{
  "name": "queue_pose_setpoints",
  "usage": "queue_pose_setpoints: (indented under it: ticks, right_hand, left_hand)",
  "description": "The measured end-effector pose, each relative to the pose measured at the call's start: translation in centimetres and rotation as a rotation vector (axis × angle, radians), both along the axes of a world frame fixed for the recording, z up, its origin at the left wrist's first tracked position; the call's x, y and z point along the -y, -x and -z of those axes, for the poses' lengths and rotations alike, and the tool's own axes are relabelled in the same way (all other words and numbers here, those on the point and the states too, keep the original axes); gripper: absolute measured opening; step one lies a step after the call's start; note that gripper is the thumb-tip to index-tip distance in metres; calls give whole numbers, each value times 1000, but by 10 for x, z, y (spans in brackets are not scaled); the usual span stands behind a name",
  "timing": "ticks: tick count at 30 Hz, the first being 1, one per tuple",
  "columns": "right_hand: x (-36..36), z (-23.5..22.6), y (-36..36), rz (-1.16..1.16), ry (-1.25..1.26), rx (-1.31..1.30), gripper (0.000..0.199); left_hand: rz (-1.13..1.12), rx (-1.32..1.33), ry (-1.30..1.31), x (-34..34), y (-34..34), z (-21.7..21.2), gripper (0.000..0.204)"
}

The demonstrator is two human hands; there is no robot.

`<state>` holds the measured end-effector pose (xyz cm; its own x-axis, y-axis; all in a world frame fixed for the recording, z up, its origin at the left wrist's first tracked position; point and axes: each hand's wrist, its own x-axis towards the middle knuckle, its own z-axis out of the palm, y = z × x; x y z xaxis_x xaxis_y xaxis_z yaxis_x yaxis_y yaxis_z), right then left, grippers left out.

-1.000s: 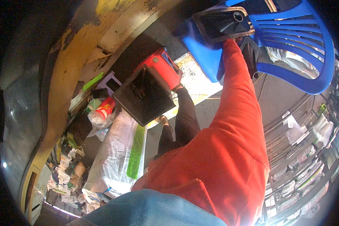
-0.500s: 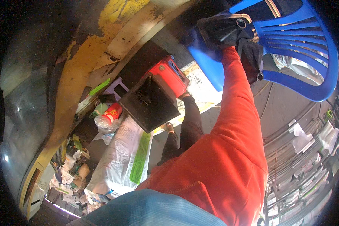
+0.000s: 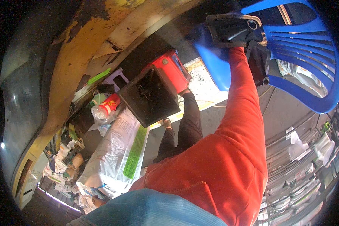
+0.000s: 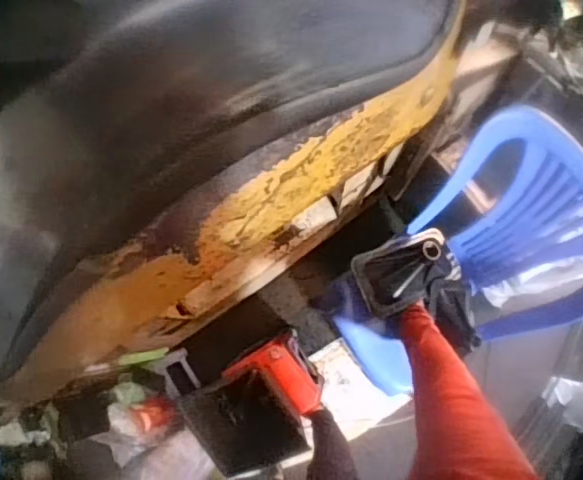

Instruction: The person places dark objects into a clear plastic bag inside a white sack, then secures the bag with a blue plastic tie. The person repeats this process with a second bag, placing items inside and tying it shut.

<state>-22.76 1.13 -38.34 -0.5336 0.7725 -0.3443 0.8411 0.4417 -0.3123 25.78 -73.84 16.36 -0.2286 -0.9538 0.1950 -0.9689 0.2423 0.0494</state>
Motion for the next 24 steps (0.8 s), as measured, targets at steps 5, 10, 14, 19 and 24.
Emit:
queue_pose_setpoints:
  ticks: [5, 10, 14, 19, 24]
  right_hand:
    - [-2, 0, -3, -7, 11, -7, 30]
    - [-6, 2, 1, -15, 24, -23, 29]
    - [-7, 2, 1, -16, 24, -30, 28]
    - [-4, 1, 6, -13, 34, -35, 28]
    - [-2, 4, 16, -13, 48, -54, 27]
  left_hand:
    - [17, -34, 10, -1, 2, 0, 39]
    - [6, -28, 40, -2, 5, 2, 38]
    - [27, -24, 17, -9, 10, 1, 38]
    - [55, 6, 21, -15, 13, 1, 38]
    - [58, 17, 8, -13, 12, 2, 40]
